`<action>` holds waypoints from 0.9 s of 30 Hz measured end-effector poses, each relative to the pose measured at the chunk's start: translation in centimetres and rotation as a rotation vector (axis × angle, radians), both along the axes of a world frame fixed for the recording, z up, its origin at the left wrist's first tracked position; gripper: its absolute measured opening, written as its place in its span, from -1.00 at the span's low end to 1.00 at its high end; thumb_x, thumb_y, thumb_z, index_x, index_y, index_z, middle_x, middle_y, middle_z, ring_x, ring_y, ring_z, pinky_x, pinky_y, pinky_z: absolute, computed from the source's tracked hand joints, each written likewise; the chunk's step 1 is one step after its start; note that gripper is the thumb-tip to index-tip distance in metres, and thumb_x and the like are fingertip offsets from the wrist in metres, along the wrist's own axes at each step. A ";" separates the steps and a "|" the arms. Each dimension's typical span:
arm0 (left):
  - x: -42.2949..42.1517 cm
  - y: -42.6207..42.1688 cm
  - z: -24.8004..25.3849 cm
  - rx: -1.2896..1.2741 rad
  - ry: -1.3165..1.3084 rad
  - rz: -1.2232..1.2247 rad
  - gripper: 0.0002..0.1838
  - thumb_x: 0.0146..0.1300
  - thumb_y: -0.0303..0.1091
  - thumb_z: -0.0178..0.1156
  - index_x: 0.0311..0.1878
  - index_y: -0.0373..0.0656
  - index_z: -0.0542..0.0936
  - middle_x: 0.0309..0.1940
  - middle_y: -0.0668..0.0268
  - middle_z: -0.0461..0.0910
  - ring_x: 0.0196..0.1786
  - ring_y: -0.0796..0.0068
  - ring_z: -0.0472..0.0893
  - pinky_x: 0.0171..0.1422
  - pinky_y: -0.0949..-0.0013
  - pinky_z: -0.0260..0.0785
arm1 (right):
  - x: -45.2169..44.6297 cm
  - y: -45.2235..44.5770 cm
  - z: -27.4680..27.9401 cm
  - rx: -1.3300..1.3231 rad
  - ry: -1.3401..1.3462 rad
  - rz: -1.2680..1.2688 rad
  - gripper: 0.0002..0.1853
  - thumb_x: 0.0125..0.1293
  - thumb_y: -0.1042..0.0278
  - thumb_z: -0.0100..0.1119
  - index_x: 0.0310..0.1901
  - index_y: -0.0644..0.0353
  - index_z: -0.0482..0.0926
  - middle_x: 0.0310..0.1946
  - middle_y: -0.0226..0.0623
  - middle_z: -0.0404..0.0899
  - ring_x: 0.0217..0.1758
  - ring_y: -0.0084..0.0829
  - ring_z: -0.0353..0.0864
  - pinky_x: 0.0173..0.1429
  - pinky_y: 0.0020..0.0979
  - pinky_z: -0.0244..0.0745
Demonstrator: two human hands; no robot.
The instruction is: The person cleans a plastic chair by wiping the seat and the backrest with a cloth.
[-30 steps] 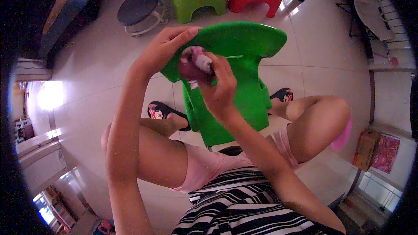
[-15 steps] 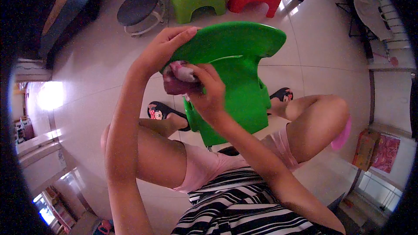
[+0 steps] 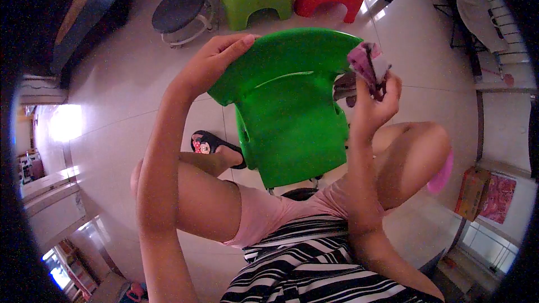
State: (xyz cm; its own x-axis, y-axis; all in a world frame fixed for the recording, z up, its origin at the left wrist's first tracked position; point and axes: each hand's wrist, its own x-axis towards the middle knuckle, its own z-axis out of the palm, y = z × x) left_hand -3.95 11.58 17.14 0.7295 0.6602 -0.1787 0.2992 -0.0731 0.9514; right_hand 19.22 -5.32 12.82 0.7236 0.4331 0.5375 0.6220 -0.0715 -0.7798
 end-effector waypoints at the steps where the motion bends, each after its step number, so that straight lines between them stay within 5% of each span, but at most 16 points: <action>1: 0.0 0.0 0.1 -0.007 -0.010 -0.010 -0.49 0.42 0.04 -0.04 0.11 -0.22 0.54 -0.16 0.35 0.60 -0.11 0.61 0.50 0.02 0.52 0.34 | 0.4 0.3 0.0 0.023 -0.028 -0.013 -0.65 -0.09 0.48 0.39 -0.22 0.31 0.50 -0.34 -0.25 0.44 -0.21 -0.27 0.46 -0.19 -0.30 0.39; 5: 0.2 0.2 0.0 -0.018 -0.023 -0.024 -0.48 0.41 0.05 -0.04 0.12 -0.23 0.54 -0.16 0.35 0.61 -0.11 0.62 0.50 0.02 0.51 0.34 | 0.9 1.7 -0.5 0.030 -0.083 0.018 -0.70 0.02 0.58 0.34 -0.18 0.35 0.51 -0.28 -0.44 0.39 -0.25 -0.60 0.43 -0.22 -0.58 0.40; 16: -0.1 0.5 -0.5 0.040 0.015 0.001 -0.47 0.42 0.05 -0.04 0.09 -0.26 0.55 -0.22 0.37 0.61 -0.15 0.64 0.49 -0.03 0.52 0.35 | -2.8 3.8 -0.4 0.134 -0.082 0.093 -0.67 -0.04 0.54 0.37 -0.21 0.32 0.50 -0.32 -0.36 0.45 -0.26 -0.51 0.46 -0.20 -0.50 0.42; 21: 0.3 0.2 0.3 -0.013 -0.005 -0.003 -0.37 0.43 0.16 -0.19 0.10 -0.24 0.56 -0.19 0.33 0.62 -0.16 0.61 0.52 -0.02 0.50 0.38 | -5.8 4.6 -0.5 0.151 -0.032 0.240 -0.67 -0.08 0.57 0.36 -0.21 0.28 0.51 -0.33 -0.37 0.44 -0.26 -0.53 0.46 -0.20 -0.51 0.41; 27: 0.3 0.5 -0.2 -0.122 -0.024 0.021 -0.28 0.43 0.23 -0.29 0.12 -0.25 0.54 -0.14 0.28 0.62 -0.12 0.56 0.54 0.04 0.48 0.38 | -8.4 5.0 -0.3 0.156 -0.046 0.348 -0.63 -0.15 0.58 0.38 -0.22 0.30 0.52 -0.22 -0.20 0.53 -0.17 -0.30 0.55 -0.10 -0.41 0.47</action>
